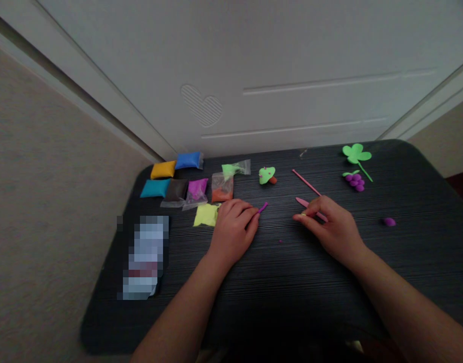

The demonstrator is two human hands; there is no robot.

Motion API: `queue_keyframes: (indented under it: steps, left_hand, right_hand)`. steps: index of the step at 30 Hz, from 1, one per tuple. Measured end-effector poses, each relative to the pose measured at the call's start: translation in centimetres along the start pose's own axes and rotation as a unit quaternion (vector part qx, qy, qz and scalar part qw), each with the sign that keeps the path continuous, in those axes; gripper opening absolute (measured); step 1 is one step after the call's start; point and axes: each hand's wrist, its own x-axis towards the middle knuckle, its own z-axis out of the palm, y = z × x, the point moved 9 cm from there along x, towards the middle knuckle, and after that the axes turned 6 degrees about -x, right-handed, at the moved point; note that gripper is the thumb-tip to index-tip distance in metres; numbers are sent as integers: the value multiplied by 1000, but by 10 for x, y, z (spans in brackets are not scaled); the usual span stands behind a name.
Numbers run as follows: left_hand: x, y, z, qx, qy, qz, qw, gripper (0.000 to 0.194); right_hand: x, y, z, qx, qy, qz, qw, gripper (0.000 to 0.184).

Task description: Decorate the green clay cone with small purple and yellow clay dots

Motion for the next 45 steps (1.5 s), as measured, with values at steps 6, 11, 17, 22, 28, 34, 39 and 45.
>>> queue_keyframes:
  steps: [6, 11, 17, 22, 28, 34, 39, 45]
  left_hand:
    - [0, 1, 0, -1, 1, 1, 1000, 18]
    - [1, 1, 0, -4, 2, 2, 1000, 17]
    - [1, 1, 0, -8, 0, 1, 1000, 17]
    - [1, 2, 0, -11, 0, 0, 1000, 17]
    - [1, 2, 0, -12, 1, 1, 1000, 17]
    - [1, 1, 0, -15, 3, 5, 1000, 16]
    - [1, 1, 0, -15, 4, 5, 1000, 16]
    - [1, 1, 1, -14, 2, 4, 1000, 17]
  right_hand:
    - [-1, -4, 3, 9, -4, -29, 1000, 7]
    - [-1, -6, 6, 10, -23, -52, 998, 9]
    - [-2, -6, 6, 7, -24, -47, 999, 13]
    - [-1, -5, 4, 18, -12, -32, 999, 12]
    - [-2, -3, 8, 19, -15, -28, 999, 16]
    - [-2, -7, 11, 1, -36, -52, 998, 10]
    - [-3, -11, 15, -9, -55, -67, 996, 16]
    - [-2, -11, 13, 1, -55, -54, 997, 8]
